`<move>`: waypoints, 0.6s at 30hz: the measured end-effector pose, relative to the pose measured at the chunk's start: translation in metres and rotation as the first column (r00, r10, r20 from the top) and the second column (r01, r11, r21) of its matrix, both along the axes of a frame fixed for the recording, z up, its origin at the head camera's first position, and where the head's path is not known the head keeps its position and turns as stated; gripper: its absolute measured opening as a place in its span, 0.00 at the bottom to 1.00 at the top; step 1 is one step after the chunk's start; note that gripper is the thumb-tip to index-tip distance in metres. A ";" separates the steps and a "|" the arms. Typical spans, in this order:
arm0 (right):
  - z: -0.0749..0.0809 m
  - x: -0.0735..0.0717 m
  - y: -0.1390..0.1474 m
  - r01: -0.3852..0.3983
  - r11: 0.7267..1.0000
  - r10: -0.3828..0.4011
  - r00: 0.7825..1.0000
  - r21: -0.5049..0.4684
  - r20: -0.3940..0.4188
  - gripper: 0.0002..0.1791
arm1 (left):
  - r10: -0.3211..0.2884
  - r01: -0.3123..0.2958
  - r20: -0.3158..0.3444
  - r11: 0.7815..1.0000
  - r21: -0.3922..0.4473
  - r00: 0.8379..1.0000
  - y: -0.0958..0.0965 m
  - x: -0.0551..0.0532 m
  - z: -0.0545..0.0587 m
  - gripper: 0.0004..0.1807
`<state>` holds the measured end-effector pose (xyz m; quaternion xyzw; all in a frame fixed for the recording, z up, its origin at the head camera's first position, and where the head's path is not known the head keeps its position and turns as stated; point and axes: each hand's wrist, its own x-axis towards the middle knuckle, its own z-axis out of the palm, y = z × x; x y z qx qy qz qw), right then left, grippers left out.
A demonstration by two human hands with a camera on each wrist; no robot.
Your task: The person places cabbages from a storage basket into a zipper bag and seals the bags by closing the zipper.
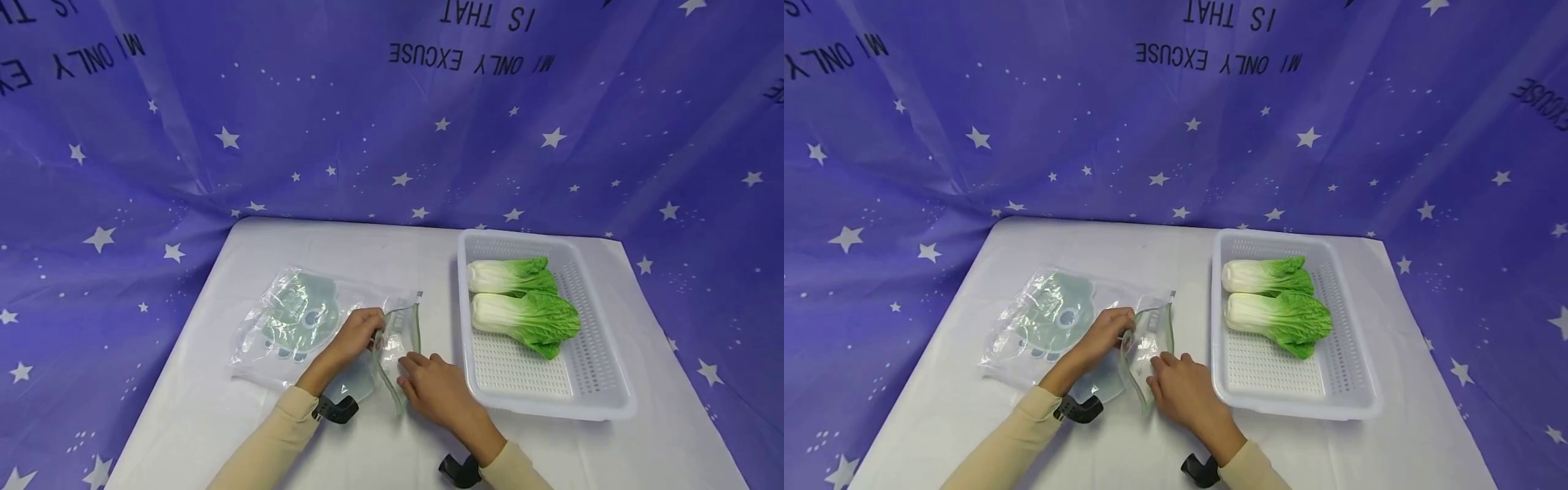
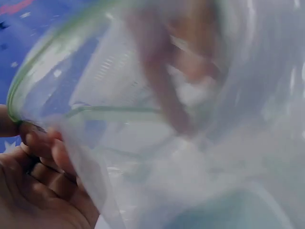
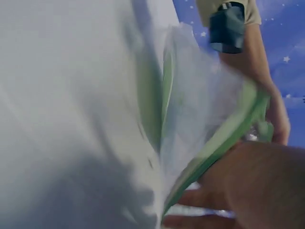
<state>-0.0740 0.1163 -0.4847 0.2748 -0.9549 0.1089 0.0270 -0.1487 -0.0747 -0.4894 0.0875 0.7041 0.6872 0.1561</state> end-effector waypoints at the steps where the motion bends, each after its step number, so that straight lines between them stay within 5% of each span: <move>1: -0.002 0.001 0.000 0.009 1.000 -0.009 1.000 0.018 0.007 0.17 | 0.010 -0.013 0.039 0.997 0.080 0.999 -0.002 0.000 0.001 0.11; 3: -0.005 0.003 0.001 0.022 0.999 -0.023 1.000 0.047 0.015 0.17 | 0.005 -0.033 0.111 0.967 0.252 0.994 -0.006 0.002 0.004 0.12; 6: -0.011 0.004 0.002 0.043 0.997 -0.044 0.999 0.057 0.025 0.19 | -0.036 -0.052 0.173 0.875 0.481 0.984 -0.013 0.003 0.009 0.12; 8: -0.014 0.003 0.002 0.061 0.998 -0.062 0.997 0.033 0.046 0.21 | -0.077 -0.047 0.184 0.808 0.587 0.980 -0.017 0.004 0.013 0.13; 10: -0.015 0.002 0.003 0.079 0.997 -0.079 0.994 0.004 0.074 0.23 | -0.104 -0.029 0.174 0.779 0.627 0.979 -0.018 0.005 0.017 0.13; 12: -0.016 0.001 0.002 0.089 0.996 -0.087 0.992 -0.022 0.091 0.24 | -0.108 -0.018 0.167 0.788 0.616 0.980 -0.016 0.006 0.019 0.14; 18: -0.004 0.001 -0.002 0.067 0.997 -0.066 0.997 -0.035 0.038 0.24 | 0.050 -0.098 0.143 0.930 0.353 0.988 -0.004 0.010 0.020 0.13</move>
